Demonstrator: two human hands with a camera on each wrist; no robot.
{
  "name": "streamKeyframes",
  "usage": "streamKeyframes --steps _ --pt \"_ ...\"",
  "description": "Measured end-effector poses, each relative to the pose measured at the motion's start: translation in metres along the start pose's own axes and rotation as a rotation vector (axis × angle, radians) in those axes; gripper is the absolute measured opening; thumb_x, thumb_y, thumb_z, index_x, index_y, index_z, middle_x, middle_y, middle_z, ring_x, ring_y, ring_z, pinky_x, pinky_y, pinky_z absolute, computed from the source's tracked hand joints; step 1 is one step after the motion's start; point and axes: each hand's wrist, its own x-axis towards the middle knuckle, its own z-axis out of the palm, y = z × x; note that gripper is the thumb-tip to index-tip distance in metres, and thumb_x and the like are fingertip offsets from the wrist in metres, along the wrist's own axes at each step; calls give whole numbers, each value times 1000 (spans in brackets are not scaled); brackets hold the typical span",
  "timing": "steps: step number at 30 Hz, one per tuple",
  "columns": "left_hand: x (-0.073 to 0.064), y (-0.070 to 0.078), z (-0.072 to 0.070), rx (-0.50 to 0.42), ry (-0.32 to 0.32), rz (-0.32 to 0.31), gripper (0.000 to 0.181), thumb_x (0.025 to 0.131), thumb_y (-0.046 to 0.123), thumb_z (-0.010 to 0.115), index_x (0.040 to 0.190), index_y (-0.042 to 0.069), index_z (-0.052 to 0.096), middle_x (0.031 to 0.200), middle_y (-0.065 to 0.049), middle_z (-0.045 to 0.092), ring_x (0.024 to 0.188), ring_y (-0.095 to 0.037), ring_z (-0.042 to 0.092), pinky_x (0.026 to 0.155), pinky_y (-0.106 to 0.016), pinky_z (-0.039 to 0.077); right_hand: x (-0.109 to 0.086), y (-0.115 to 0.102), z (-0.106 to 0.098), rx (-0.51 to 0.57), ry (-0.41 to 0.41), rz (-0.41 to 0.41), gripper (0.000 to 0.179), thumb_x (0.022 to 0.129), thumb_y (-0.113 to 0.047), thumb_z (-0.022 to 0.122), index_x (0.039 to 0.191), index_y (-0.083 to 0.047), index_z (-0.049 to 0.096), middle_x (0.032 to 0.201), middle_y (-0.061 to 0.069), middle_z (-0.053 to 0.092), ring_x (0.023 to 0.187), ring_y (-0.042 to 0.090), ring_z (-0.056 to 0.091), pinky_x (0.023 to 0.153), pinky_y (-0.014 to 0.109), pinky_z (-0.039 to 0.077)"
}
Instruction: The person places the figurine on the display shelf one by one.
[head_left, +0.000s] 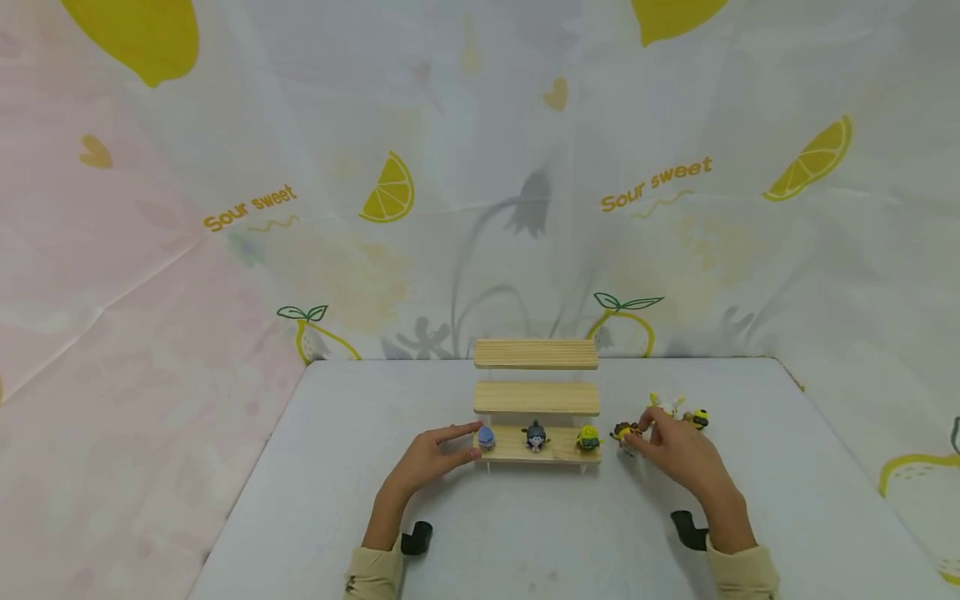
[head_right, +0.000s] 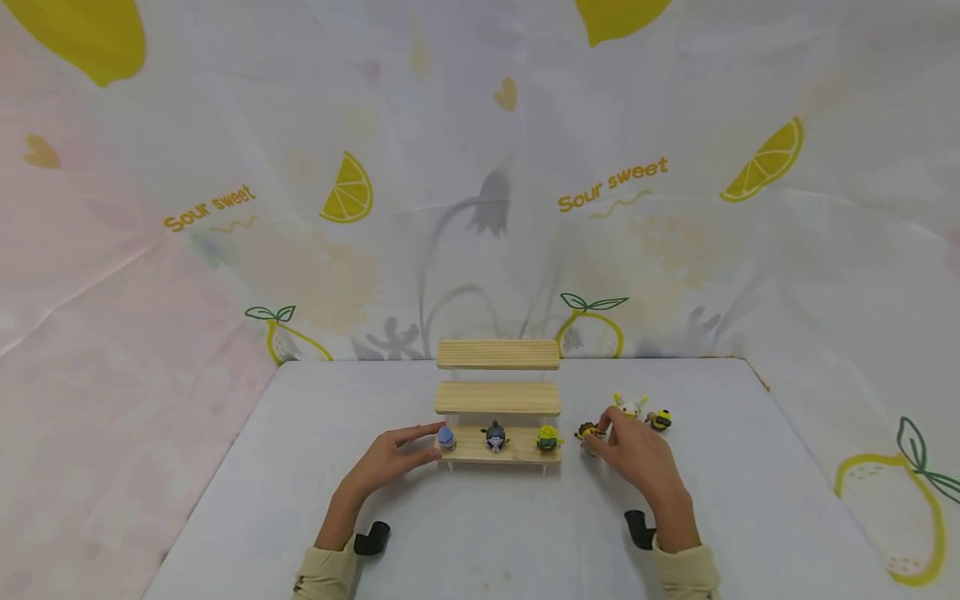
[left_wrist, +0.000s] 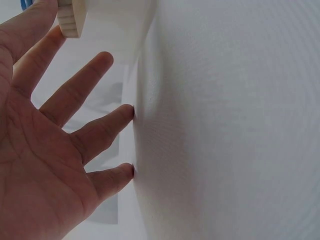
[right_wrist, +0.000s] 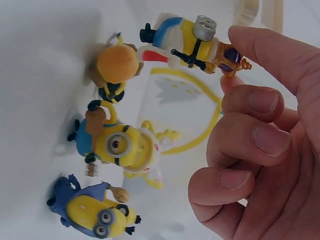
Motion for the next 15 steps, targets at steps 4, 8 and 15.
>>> streamKeyframes --steps 4,8,15 --pt "0 1 0 3 2 -5 49 87 45 74 132 28 66 134 5 60 133 -27 46 108 -55 37 -1 -5 -6 7 36 -40 25 92 -30 72 98 -10 58 66 -4 47 52 12 42 45 27 35" --pt "0 0 1 7 0 1 50 87 45 74 132 26 66 134 5 60 133 -27 47 108 -55 37 -1 -13 -13 24 84 -96 24 93 -29 72 97 -10 58 63 -6 45 49 9 39 44 26 34" --pt "0 0 1 3 1 7 49 87 44 74 132 26 65 134 6 60 133 -27 47 108 -54 37 1 -35 -30 58 130 -149 23 93 -29 72 99 -13 57 62 -7 45 48 8 40 43 25 35"
